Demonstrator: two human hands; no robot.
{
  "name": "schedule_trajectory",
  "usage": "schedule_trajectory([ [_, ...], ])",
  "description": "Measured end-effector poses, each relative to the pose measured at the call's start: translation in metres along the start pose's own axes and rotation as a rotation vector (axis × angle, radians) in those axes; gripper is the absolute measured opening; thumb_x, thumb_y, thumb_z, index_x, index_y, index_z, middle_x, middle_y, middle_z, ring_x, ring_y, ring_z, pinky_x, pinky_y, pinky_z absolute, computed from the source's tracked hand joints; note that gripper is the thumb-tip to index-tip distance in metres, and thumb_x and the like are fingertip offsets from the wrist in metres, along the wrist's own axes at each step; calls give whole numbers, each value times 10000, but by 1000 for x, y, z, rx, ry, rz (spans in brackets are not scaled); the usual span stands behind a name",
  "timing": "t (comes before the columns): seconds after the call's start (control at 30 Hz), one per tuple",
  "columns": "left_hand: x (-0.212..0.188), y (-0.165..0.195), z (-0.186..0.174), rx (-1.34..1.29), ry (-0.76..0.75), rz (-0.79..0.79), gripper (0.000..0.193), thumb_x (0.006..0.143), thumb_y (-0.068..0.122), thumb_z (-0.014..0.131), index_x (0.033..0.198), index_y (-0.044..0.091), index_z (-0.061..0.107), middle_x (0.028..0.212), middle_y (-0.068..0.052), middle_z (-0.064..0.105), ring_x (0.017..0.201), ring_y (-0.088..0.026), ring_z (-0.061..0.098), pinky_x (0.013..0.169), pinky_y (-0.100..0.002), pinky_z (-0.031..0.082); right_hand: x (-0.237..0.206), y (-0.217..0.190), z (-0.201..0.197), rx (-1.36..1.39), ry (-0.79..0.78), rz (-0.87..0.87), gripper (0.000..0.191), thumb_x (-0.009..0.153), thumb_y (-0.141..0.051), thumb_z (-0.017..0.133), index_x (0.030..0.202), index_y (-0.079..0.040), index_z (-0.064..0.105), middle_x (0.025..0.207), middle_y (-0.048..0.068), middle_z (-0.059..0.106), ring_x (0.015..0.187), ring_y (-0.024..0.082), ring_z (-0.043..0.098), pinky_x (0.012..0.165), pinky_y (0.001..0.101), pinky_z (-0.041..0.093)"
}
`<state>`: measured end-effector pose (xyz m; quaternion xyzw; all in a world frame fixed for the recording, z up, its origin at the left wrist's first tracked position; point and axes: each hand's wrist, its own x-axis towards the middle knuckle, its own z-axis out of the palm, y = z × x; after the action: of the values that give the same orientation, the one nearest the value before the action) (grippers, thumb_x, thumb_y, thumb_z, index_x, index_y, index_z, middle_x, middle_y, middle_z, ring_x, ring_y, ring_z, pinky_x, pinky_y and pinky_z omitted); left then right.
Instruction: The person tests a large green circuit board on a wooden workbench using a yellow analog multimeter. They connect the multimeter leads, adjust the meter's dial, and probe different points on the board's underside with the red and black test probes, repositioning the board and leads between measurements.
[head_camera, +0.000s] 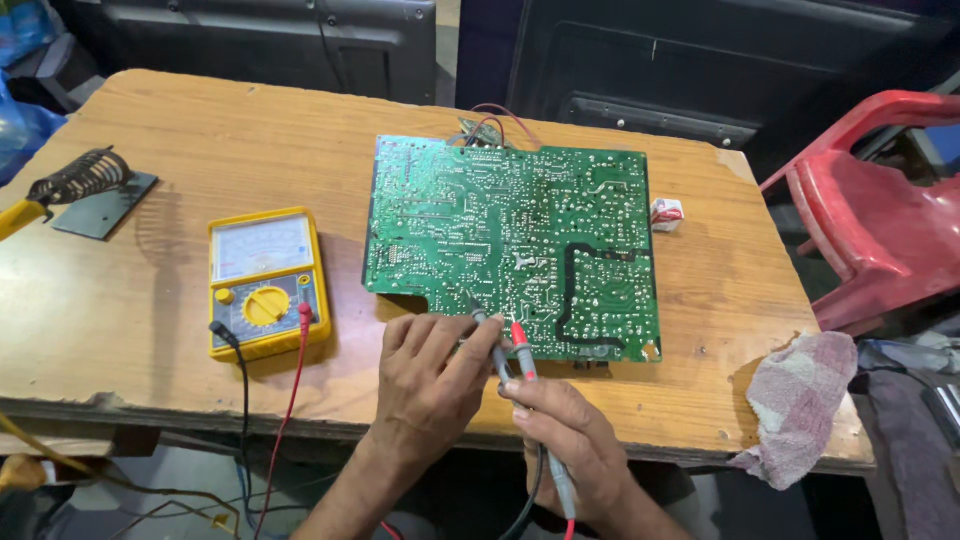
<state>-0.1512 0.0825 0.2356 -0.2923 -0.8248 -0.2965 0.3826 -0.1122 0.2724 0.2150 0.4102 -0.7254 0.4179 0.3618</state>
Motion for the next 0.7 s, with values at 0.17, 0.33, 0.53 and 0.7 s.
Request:
schedule_trajectory([
  [0.17, 17, -22, 14, -3, 174, -57, 282, 941, 110, 748, 1204, 63, 659, 1049, -96, 696, 958, -252, 652, 856, -413, 439, 8, 19, -14, -145, 248, 166, 183, 1001, -63, 561, 1129, 57, 614, 1212, 201, 650, 1090, 266, 647, 939, 348, 546],
  [0.33, 17, -29, 16, -175, 245, -166, 225, 1031, 61, 656, 1254, 38, 638, 1095, -111, 707, 1007, -275, 661, 913, -405, 471, 7, 44, -55, -380, 460, 195, 313, 1130, -192, 500, 1247, 88, 575, 1142, 145, 594, 934, 237, 596, 806, 342, 579],
  [0.53, 14, -1, 25, -229, 135, -146, 260, 997, 92, 674, 1245, 21, 644, 1049, -104, 721, 950, -266, 651, 866, -407, 451, -26, 68, -87, -208, 614, 221, 327, 1223, -254, 525, 1317, 59, 529, 1141, 162, 591, 847, 216, 654, 751, 331, 618],
  [0.7, 19, 27, 45, -236, 67, -51, 309, 967, 120, 732, 1255, 45, 647, 1044, -73, 713, 965, -245, 662, 872, -399, 442, -52, 83, -103, -245, 626, 312, 289, 1210, -253, 516, 1195, 34, 550, 1033, 148, 615, 788, 213, 626, 724, 303, 521],
])
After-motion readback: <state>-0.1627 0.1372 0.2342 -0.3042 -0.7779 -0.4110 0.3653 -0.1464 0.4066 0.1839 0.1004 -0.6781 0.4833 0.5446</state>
